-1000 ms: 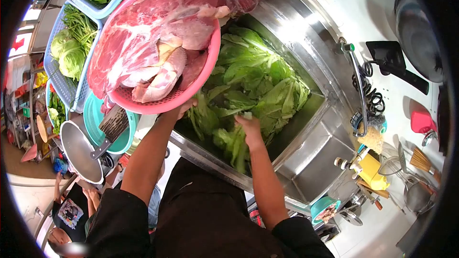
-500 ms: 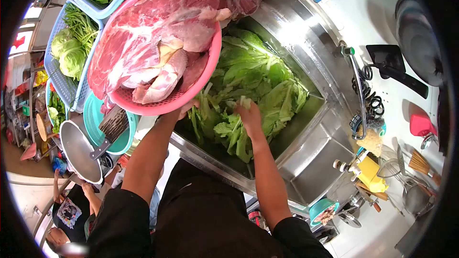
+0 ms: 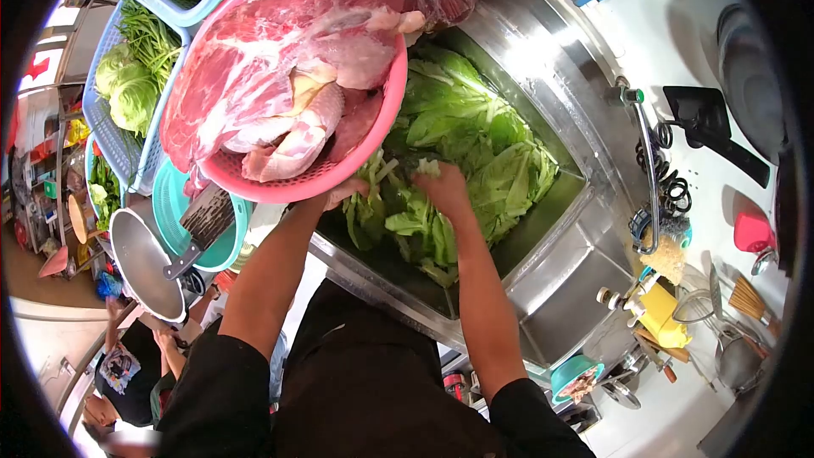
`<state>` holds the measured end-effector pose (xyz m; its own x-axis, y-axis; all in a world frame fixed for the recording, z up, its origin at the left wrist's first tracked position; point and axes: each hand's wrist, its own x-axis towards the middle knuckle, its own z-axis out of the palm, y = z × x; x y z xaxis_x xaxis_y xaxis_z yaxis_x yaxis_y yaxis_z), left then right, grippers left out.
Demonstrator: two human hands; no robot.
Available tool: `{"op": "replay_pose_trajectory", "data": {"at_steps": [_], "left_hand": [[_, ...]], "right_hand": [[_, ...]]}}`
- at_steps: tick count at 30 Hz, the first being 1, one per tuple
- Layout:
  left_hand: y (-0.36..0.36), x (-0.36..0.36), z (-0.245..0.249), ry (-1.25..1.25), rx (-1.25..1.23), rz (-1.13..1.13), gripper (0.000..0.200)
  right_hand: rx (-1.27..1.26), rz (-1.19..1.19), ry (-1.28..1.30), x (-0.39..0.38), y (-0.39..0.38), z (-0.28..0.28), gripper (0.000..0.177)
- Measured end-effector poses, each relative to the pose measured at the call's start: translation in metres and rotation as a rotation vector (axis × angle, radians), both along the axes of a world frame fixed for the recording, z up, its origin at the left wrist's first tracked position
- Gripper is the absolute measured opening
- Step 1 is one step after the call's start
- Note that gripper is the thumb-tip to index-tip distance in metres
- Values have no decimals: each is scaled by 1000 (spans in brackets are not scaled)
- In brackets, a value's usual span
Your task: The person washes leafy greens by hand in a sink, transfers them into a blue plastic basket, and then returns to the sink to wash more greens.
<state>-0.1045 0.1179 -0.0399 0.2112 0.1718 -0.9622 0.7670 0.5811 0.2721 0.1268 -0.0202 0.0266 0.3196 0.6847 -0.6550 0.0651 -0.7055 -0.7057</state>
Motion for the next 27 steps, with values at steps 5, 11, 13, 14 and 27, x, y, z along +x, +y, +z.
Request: {"op": "replay_pose_trajectory", "data": {"at_steps": [5,11,13,14,27], "left_hand": [[3,3,-1,-10,24,13,83],[6,10,40,-37,164,166,97],[7,13,61,-126,145,207,96],[9,15,69,-142,119,217,93],[-6,-9,-19,-186,-154,151,62]], "right_hand": [[-89,411,-384,-25,40,9,46],[-152,58,-128,-8,1,-69,50],[-182,11,-41,7,-14,-50,51],[-196,-14,2,11,-18,-40,51],[-176,-416,399,-36,-14,-66,96]]}}
